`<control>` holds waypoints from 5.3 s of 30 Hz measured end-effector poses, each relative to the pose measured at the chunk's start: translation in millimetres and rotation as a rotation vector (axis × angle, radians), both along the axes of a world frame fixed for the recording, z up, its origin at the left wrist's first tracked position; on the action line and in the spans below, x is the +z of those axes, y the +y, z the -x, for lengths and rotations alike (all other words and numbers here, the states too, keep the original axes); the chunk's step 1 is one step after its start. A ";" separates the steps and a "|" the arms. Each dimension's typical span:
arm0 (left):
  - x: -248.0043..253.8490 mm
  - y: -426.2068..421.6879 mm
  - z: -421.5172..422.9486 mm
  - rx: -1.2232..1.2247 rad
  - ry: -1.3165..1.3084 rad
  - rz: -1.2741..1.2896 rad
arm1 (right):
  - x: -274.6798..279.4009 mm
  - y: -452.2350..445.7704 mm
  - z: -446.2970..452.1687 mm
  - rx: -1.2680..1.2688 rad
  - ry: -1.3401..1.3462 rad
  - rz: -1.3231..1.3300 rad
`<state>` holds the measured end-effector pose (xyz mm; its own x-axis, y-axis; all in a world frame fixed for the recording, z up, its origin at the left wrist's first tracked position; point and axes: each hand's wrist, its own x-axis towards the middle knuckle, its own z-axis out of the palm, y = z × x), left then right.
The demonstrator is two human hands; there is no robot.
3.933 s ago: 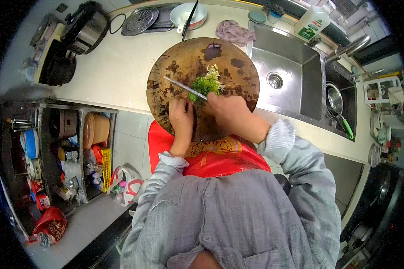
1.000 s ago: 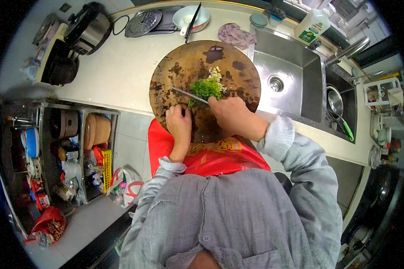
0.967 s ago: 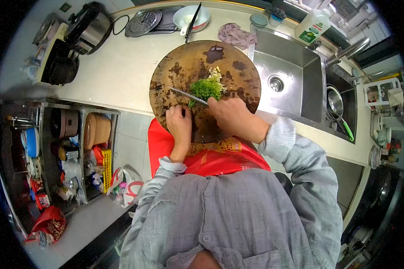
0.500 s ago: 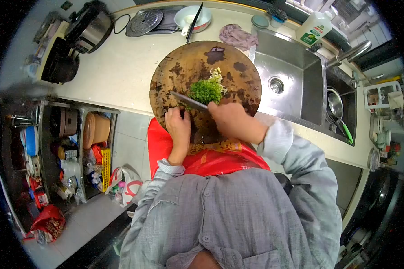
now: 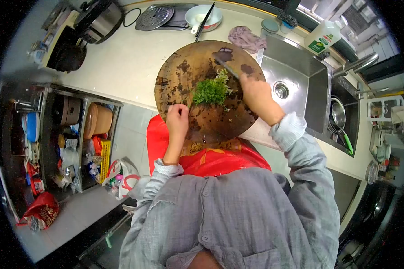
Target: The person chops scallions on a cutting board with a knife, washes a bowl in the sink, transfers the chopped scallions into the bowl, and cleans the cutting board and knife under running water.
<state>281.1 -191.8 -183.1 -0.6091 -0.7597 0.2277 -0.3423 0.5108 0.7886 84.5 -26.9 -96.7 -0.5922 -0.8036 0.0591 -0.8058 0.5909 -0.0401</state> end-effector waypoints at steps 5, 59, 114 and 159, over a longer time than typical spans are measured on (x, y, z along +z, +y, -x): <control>17.2 -6.1 -6.0 0.051 0.320 -0.884 | 19.6 3.1 -18.7 0.058 -0.203 -0.054; -302.7 194.5 -774.1 1.470 0.053 -0.479 | -203.2 -36.3 -792.7 1.508 -0.775 -0.676; 5.0 -9.1 -48.7 0.025 0.272 -0.365 | -44.4 88.8 -124.7 -0.668 -0.650 0.769; 93.3 13.8 56.9 -0.881 -0.231 0.518 | 42.5 114.1 -99.3 0.147 0.325 0.145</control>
<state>224.1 -178.0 -89.8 -0.9697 0.1311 0.2061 0.2005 0.9091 0.3651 183.8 87.2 -54.2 -0.4028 -0.8483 0.3438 -0.8659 0.4749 0.1571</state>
